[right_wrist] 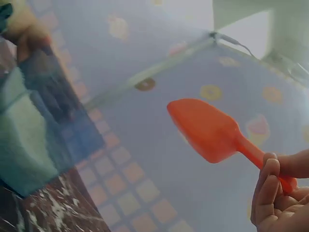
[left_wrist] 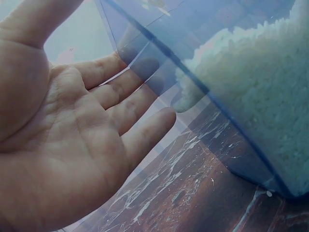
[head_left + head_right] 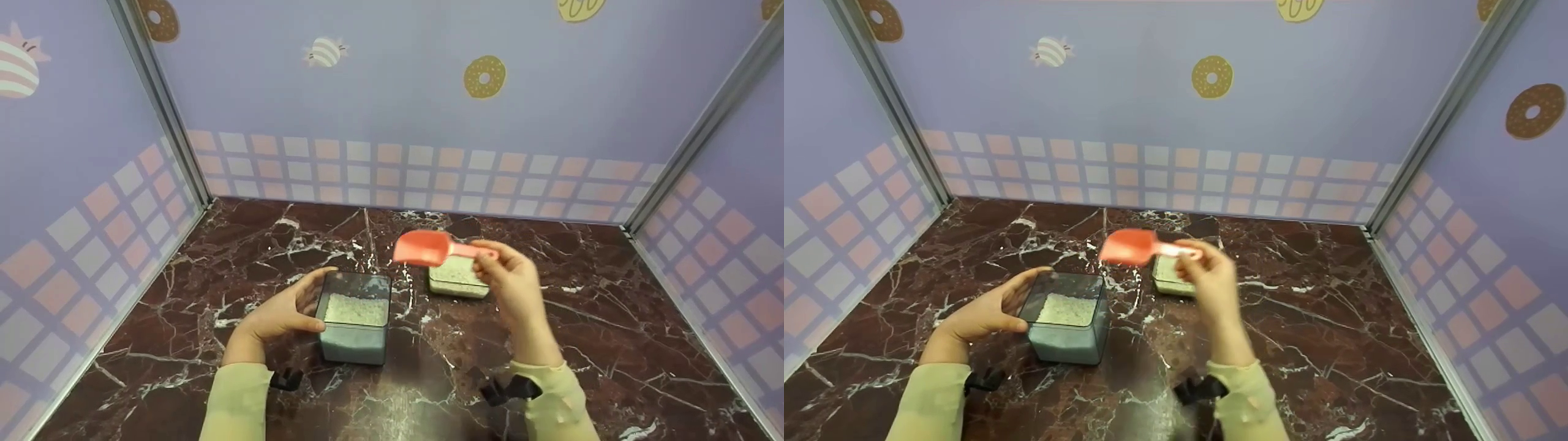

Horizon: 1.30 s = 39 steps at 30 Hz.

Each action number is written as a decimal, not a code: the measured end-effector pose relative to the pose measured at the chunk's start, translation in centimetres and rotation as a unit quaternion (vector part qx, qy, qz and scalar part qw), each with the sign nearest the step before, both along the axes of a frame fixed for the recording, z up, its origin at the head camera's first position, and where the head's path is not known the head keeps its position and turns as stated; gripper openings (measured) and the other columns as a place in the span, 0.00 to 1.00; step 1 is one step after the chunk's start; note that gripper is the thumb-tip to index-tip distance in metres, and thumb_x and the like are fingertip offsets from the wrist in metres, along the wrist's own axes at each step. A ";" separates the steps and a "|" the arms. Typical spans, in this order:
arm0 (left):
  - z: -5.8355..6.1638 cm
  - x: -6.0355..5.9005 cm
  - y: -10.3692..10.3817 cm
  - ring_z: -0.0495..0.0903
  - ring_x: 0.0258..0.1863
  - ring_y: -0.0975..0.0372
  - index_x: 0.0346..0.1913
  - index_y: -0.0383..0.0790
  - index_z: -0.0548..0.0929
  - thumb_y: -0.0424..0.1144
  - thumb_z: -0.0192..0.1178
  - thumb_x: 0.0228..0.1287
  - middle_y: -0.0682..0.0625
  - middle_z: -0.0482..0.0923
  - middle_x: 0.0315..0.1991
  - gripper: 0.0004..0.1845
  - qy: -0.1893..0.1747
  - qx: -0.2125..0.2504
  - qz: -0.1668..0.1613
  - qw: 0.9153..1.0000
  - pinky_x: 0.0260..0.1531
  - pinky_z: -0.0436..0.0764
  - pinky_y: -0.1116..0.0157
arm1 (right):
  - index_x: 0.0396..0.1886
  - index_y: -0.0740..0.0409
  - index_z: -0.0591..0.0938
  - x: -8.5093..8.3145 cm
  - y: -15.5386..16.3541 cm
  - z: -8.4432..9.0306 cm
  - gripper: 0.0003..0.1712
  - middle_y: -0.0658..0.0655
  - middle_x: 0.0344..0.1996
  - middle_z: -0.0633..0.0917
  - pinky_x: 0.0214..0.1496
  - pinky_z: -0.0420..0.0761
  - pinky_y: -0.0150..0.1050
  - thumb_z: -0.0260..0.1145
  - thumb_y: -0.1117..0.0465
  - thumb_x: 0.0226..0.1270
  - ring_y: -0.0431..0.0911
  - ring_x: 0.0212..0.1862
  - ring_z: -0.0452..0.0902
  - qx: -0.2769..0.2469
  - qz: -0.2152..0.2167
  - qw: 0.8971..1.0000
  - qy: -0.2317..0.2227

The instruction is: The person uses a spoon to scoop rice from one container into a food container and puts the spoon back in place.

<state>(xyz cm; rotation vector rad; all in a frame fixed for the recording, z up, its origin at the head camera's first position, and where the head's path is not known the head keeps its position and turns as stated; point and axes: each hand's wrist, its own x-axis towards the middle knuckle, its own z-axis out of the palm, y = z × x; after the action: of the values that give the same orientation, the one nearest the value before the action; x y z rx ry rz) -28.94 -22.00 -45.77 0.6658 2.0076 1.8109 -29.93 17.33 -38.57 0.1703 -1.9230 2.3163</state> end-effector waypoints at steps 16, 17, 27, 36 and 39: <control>0.0 -0.3 0.2 0.47 0.82 0.39 0.82 0.37 0.48 0.31 0.75 0.55 0.31 0.49 0.81 0.57 0.023 0.011 -0.019 0.999 0.81 0.51 0.44 | 0.45 0.62 0.85 4.3 -10.3 -2.5 0.09 0.57 0.32 0.88 0.31 0.83 0.34 0.70 0.69 0.66 0.41 0.28 0.78 0.438 0.004 0.847 0.302; 0.0 -0.3 0.2 0.47 0.82 0.39 0.82 0.37 0.49 0.31 0.75 0.55 0.31 0.49 0.81 0.57 0.023 0.014 -0.021 0.999 0.81 0.51 0.44 | 0.44 0.62 0.85 4.2 -10.6 -2.4 0.08 0.57 0.32 0.89 0.33 0.85 0.36 0.70 0.69 0.66 0.43 0.29 0.80 0.454 0.002 0.836 0.307; 0.1 -0.2 0.1 0.45 0.83 0.40 0.82 0.36 0.47 0.32 0.75 0.56 0.33 0.48 0.82 0.57 0.025 0.008 -0.016 1.000 0.81 0.49 0.43 | 0.41 0.61 0.85 3.4 -12.1 -1.6 0.05 0.58 0.32 0.90 0.34 0.86 0.37 0.69 0.69 0.66 0.46 0.31 0.84 0.503 0.077 0.810 0.290; 0.0 -0.3 0.0 0.46 0.82 0.39 0.82 0.39 0.49 0.34 0.75 0.56 0.33 0.50 0.82 0.56 0.027 0.006 -0.017 0.999 0.81 0.52 0.46 | 0.42 0.61 0.88 3.3 -12.2 -1.3 0.07 0.54 0.24 0.85 0.23 0.72 0.26 0.67 0.69 0.67 0.34 0.22 0.69 0.410 0.124 0.889 0.162; 0.1 -0.2 0.0 0.45 0.83 0.42 0.82 0.38 0.48 0.33 0.75 0.56 0.35 0.49 0.82 0.57 0.023 0.003 -0.014 1.000 0.81 0.50 0.47 | 0.43 0.63 0.88 3.0 -12.2 -1.6 0.07 0.58 0.26 0.87 0.26 0.79 0.27 0.67 0.70 0.68 0.35 0.24 0.76 0.360 0.132 0.916 0.121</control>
<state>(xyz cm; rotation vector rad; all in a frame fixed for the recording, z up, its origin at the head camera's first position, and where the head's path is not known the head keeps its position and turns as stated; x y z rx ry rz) -29.17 -22.04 -45.68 0.7411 2.0131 1.8013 -26.93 5.12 -40.20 0.7819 -2.6278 1.4765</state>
